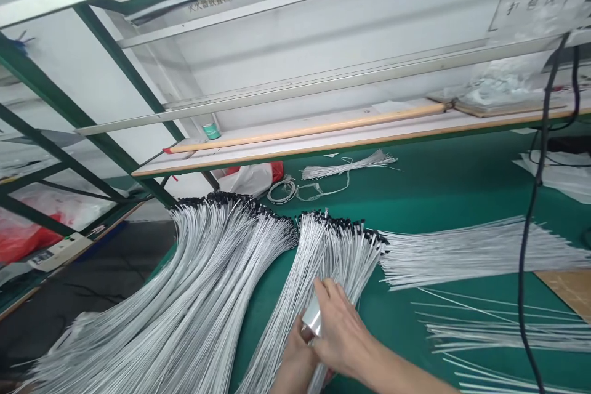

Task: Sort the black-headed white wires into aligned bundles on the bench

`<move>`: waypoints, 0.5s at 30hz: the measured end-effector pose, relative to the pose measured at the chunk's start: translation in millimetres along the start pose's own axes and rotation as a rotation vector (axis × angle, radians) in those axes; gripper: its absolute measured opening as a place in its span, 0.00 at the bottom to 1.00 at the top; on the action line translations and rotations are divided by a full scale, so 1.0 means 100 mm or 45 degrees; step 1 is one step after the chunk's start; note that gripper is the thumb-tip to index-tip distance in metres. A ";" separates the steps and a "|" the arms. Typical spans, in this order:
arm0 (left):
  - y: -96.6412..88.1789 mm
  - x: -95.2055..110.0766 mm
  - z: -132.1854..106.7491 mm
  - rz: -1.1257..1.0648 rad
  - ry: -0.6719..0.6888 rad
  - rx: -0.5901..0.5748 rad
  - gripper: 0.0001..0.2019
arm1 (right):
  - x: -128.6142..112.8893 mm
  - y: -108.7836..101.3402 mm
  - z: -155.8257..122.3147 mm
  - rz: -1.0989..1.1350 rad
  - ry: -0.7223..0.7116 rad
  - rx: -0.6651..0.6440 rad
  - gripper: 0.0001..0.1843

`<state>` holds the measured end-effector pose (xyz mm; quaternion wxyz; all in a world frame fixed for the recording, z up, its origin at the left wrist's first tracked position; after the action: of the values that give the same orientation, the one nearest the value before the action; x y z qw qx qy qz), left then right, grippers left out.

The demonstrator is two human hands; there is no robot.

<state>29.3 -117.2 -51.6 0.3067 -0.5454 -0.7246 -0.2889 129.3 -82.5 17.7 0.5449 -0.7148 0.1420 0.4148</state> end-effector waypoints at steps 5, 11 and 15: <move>-0.09 0.21 -0.07 0.043 0.040 -0.016 0.37 | 0.44 0.09 -0.42 0.261 0.164 0.300 0.34; 0.06 0.20 -0.25 -0.183 -0.093 -0.097 0.35 | 0.74 0.46 -0.57 0.675 0.185 0.510 0.26; 0.19 0.12 -0.30 -0.260 -0.149 -0.082 0.24 | 0.80 0.75 -0.47 0.892 0.051 0.582 0.31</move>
<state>48.5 -127.8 -21.7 0.2150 -0.4943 -0.7834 -0.3094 149.8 -132.1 -88.9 0.5127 -0.4918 0.4755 0.5189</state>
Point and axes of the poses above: each hand's wrist, its own z-axis towards the middle knuckle, its own y-axis out of the palm, x = y × z, the point moved 2 cm from there along z, towards the middle knuckle, and after that the axes turned 9 degrees about z, right-handed, at the moved point
